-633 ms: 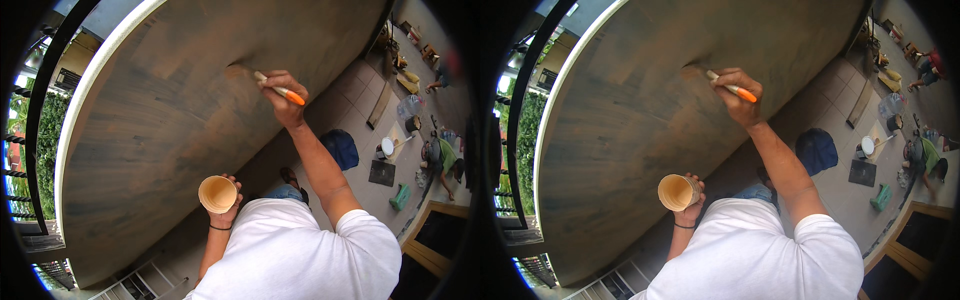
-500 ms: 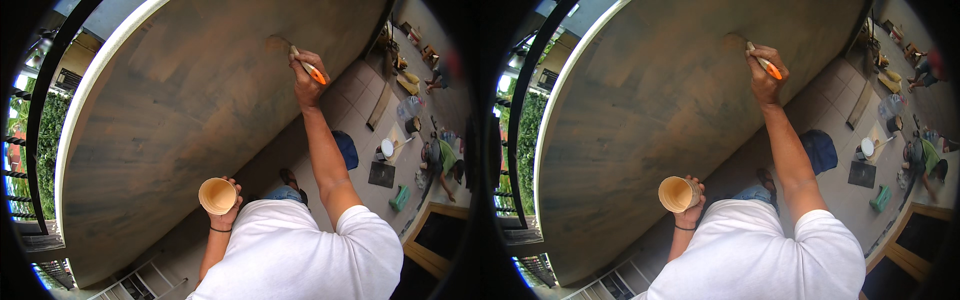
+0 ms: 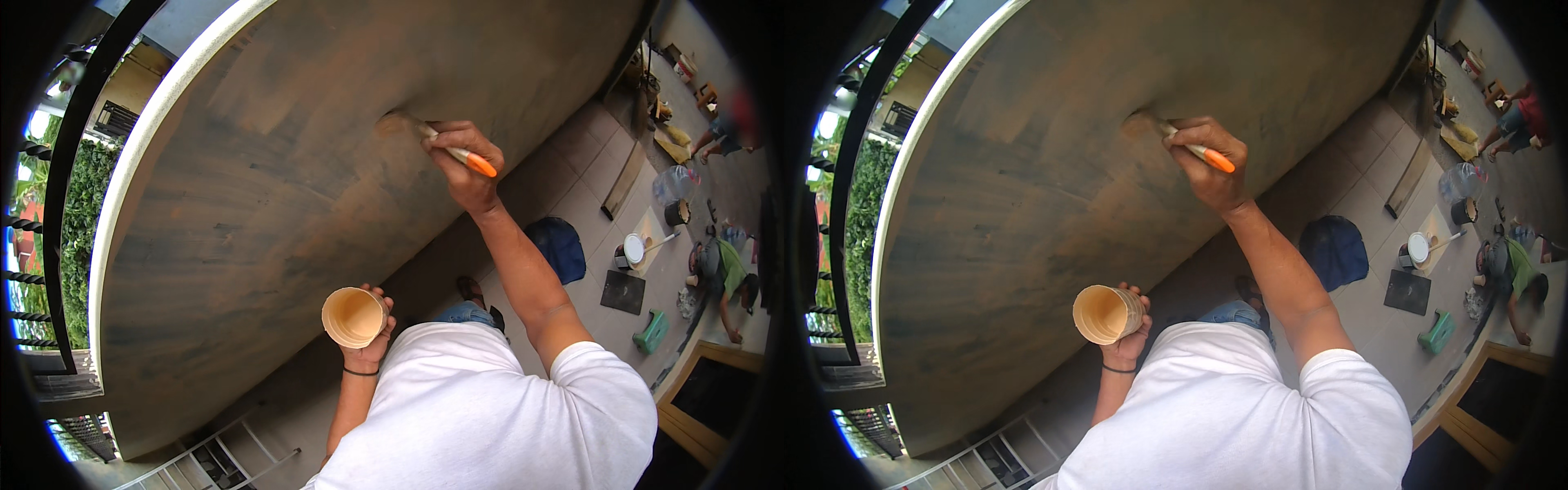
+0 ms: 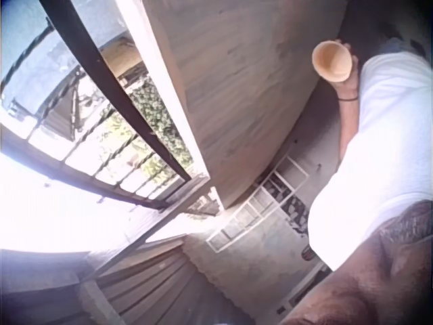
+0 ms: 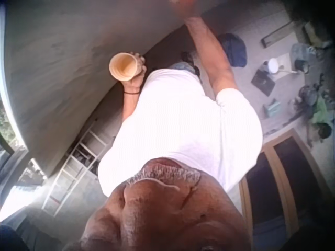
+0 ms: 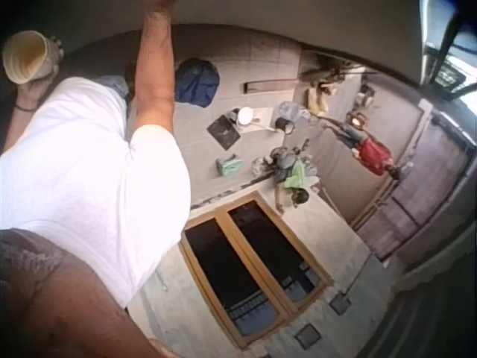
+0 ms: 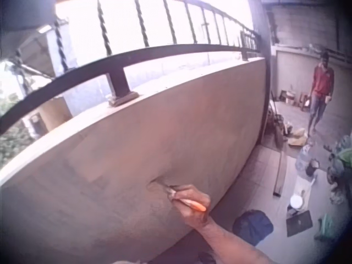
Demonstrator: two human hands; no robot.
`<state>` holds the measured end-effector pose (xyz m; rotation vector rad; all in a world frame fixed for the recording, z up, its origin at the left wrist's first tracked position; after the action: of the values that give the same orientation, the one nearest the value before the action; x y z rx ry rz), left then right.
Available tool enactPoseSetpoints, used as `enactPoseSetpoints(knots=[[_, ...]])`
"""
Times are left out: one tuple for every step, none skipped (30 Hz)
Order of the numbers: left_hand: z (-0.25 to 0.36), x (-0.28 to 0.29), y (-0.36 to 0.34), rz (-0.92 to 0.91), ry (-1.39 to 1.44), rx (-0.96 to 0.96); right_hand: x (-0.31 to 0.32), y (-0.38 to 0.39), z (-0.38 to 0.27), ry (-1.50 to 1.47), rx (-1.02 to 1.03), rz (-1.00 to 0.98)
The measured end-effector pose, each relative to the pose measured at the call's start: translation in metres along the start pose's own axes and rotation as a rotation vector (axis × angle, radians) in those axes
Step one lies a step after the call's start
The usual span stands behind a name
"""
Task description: The person paints a curved ceiling surface using a paintbrush and a small container of beige paint. They repeatedly dip the brush into the container and apply paint in broad strokes across the ceiling.
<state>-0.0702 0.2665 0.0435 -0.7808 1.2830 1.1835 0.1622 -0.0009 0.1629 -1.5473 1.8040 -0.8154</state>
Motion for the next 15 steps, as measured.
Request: enactPoseSetpoints(knots=[[0.001,0.000,0.000,-0.001,0.004,-0.002,0.013,-0.017,0.004,0.064,0.038,0.119],[0.001,0.001,0.002,0.002,0.007,-0.008,0.019,-0.031,0.003,0.123,0.072,0.238],[0.001,0.002,0.004,0.004,0.011,-0.013,0.018,-0.042,0.000,0.171,0.114,0.288],[0.001,0.003,0.005,-0.006,0.016,-0.018,0.018,-0.050,-0.007,0.227,0.152,0.337],[0.001,0.004,0.006,-0.017,0.020,-0.022,0.016,-0.054,-0.011,0.282,0.191,0.386],[0.001,0.005,0.006,-0.027,0.024,-0.026,0.003,-0.055,-0.015,0.315,0.239,0.351],[0.001,0.007,0.004,-0.022,0.031,-0.023,-0.016,-0.052,-0.023,0.379,0.280,0.289],[0.002,0.007,0.004,-0.014,0.037,-0.020,-0.037,-0.046,-0.035,0.442,0.319,0.227],[0.003,0.007,0.004,-0.005,0.042,-0.015,-0.055,-0.038,-0.051,0.390,0.348,0.127],[0.003,0.008,0.004,0.021,0.034,-0.014,-0.071,-0.029,-0.067,0.330,0.375,0.026],[0.005,0.009,0.003,0.047,0.025,-0.012,-0.085,-0.021,-0.083,0.215,0.405,-0.073],[0.006,0.008,0.003,0.072,0.015,-0.006,-0.096,-0.016,-0.096,0.103,0.435,-0.169],[0.008,0.008,0.001,0.063,0.020,-0.002,-0.102,-0.014,-0.103,0.053,0.462,-0.220],[0.009,0.008,0.000,0.054,0.024,0.002,-0.097,-0.021,-0.102,0.028,0.466,-0.223],[0.011,0.007,-0.001,0.045,0.029,0.007,-0.086,-0.034,-0.098,0.003,0.469,-0.226]])
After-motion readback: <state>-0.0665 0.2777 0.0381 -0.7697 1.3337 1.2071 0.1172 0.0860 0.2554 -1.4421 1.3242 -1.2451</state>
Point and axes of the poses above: each hand's wrist, its own y-axis away from the middle knuckle, its own x-axis out of the back of the hand, z = x × y, the point moved 2 cm from there along -y, towards the middle knuckle, and after that the axes turned 7 degrees about -z, right-handed, at the moved point
